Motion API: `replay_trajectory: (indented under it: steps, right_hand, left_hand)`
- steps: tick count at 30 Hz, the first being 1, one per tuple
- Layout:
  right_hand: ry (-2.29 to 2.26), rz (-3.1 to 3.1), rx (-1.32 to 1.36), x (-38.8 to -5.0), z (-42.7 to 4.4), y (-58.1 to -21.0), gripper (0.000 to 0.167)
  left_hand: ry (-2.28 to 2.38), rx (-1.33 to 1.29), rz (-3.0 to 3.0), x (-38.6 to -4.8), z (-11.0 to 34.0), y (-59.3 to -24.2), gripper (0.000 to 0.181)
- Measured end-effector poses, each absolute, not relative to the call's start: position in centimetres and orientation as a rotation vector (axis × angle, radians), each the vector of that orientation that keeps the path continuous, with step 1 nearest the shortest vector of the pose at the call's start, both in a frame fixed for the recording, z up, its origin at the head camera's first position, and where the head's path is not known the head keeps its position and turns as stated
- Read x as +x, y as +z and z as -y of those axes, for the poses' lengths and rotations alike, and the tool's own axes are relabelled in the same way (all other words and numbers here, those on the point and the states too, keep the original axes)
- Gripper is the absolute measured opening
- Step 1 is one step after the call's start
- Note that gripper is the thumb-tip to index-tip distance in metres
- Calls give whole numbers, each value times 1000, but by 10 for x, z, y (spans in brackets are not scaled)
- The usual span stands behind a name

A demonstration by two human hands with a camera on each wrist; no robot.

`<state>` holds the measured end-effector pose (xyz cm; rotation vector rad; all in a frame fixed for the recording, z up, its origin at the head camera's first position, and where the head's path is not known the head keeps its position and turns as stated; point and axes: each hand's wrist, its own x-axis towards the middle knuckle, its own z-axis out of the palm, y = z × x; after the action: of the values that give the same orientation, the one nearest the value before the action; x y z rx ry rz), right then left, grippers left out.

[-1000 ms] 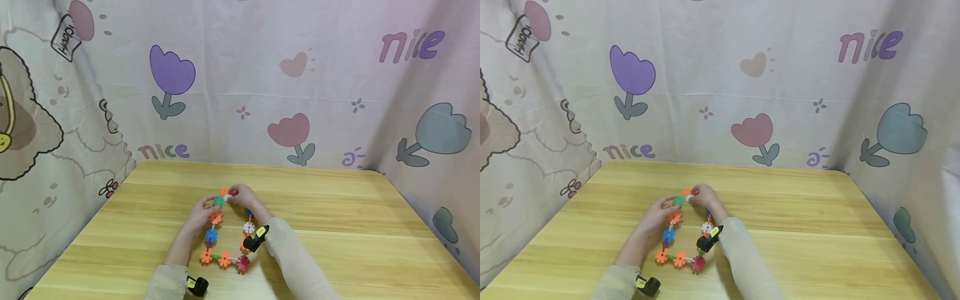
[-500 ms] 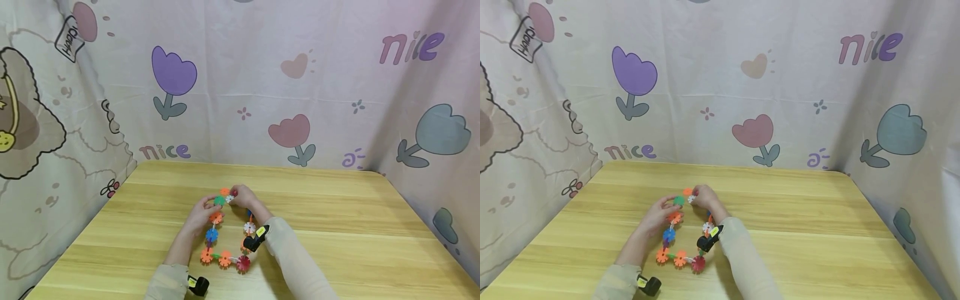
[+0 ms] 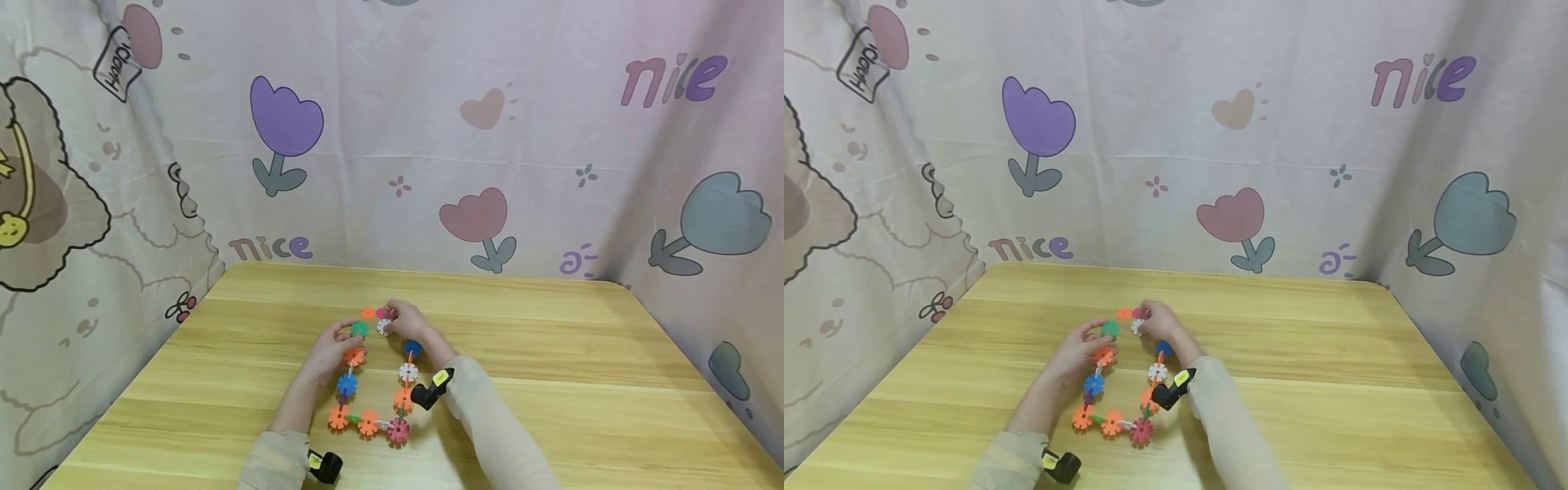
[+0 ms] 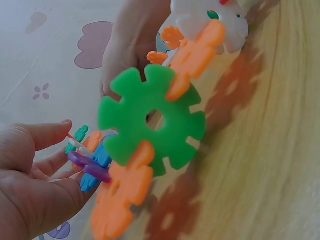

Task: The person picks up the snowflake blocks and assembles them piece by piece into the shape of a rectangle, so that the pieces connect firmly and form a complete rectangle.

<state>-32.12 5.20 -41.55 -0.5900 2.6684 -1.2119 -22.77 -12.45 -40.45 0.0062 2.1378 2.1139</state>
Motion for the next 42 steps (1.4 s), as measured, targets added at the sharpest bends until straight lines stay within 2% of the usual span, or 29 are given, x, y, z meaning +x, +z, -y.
replay_trajectory:
  steps: [16,33,42]
  right_hand:
    - [-1438,-2521,-524,-316,-74,-418,9]
    - [-1644,-2375,-480,-299,-91,-421,13]
    - [-1793,-2341,-421,-291,-90,-417,24]
  left_hand:
    - [2095,30,-2158,-229,125,-406,43]
    - [2106,29,-2144,-231,125,-411,45]
    - [2054,56,-2211,-229,125,-411,50]
